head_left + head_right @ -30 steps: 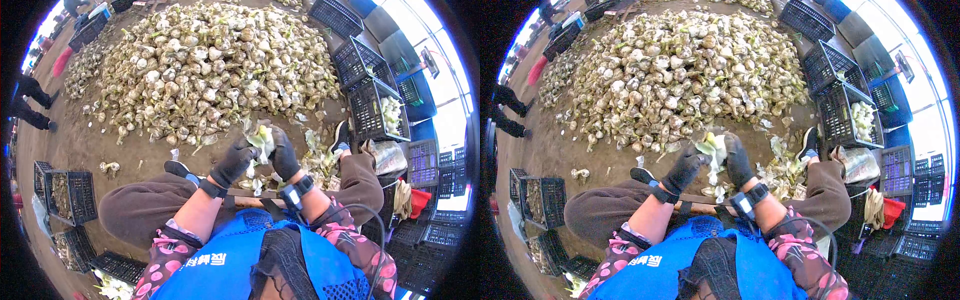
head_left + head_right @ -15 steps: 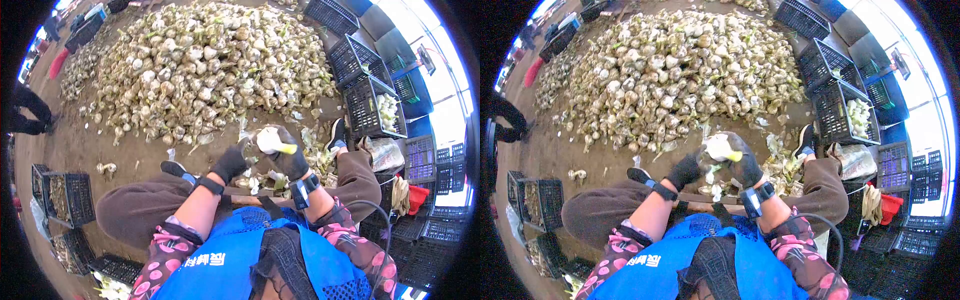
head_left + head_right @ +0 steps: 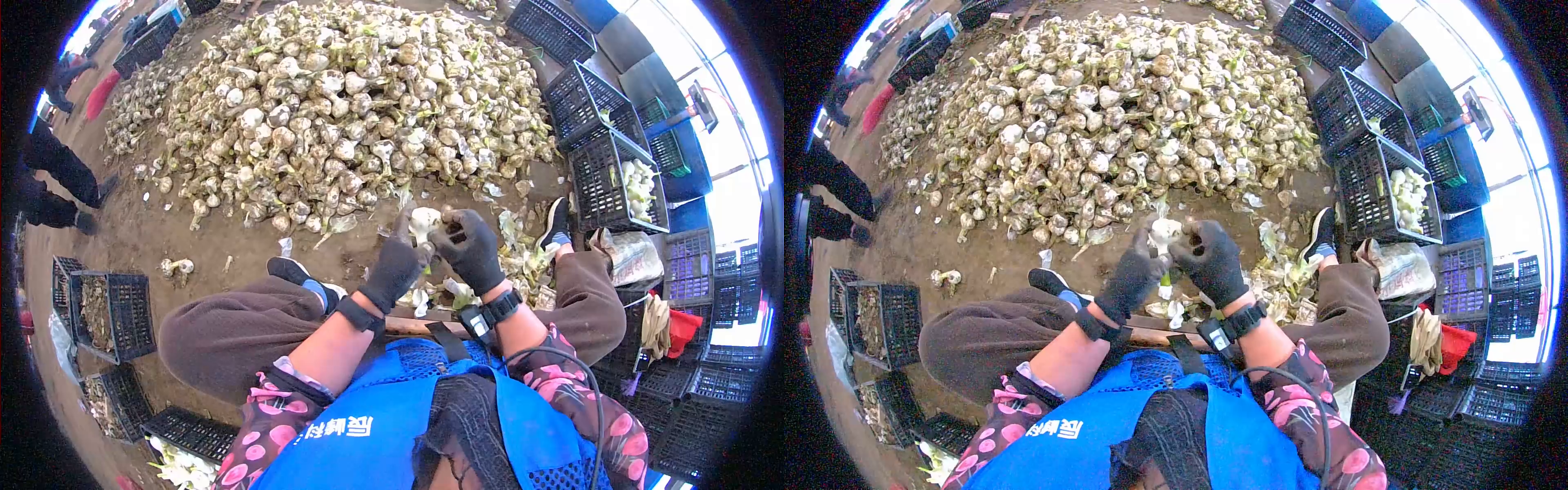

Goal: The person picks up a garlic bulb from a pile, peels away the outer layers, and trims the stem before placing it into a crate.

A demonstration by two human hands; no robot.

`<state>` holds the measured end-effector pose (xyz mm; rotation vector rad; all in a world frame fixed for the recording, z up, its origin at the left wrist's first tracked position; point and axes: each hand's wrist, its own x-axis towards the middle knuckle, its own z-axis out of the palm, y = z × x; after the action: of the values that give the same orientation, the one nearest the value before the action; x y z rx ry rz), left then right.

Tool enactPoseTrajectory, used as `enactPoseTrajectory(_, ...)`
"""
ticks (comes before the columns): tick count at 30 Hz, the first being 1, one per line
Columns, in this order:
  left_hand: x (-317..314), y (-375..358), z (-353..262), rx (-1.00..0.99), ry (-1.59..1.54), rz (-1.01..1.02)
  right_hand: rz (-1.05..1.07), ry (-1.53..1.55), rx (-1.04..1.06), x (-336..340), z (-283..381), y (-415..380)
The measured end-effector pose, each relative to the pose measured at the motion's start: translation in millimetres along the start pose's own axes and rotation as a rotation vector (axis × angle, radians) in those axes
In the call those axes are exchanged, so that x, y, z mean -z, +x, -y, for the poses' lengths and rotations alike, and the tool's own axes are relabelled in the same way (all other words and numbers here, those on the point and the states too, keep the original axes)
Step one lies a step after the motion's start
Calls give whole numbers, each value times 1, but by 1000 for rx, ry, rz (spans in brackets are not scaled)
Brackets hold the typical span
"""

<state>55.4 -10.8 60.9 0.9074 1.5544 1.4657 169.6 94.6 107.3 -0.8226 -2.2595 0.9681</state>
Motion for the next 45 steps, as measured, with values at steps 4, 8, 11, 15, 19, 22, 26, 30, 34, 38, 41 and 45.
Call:
enactPoseTrajectory(4,-6,-6,-7,-76,235,-62,127,-276,12,0,4,1)
enactPoseTrajectory(8,1,-7,-19,13,264,-37,79,-417,92,-7,1,1)
enactPoseTrajectory(11,3,-5,-9,57,189,-13,90,-275,-41,-9,-18,0)
enactPoseTrajectory(15,0,-2,2,-52,162,-74,-7,194,-333,-11,-25,-9)
enactPoseTrajectory(19,1,0,2,-31,120,-44,36,-165,-49,-3,-12,-5)
enactPoseTrajectory(22,4,-2,-4,16,-5,28,175,-77,-125,4,-28,1)
enactPoseTrajectory(26,6,-3,-9,53,-216,111,42,-108,-211,4,-42,5)
enactPoseTrajectory(30,12,-3,-9,286,-674,361,-67,-226,-209,-3,-55,11)
enactPoseTrajectory(34,2,-10,-23,315,-798,494,-133,-223,-220,-14,-62,16)
enactPoseTrajectory(38,0,-5,-4,127,-549,462,-191,-587,116,-21,-100,28)
enactPoseTrajectory(41,7,-1,1,276,-586,439,143,-733,-2,11,-48,43)
enactPoseTrajectory(45,16,6,26,385,-384,542,347,-773,165,35,22,44)
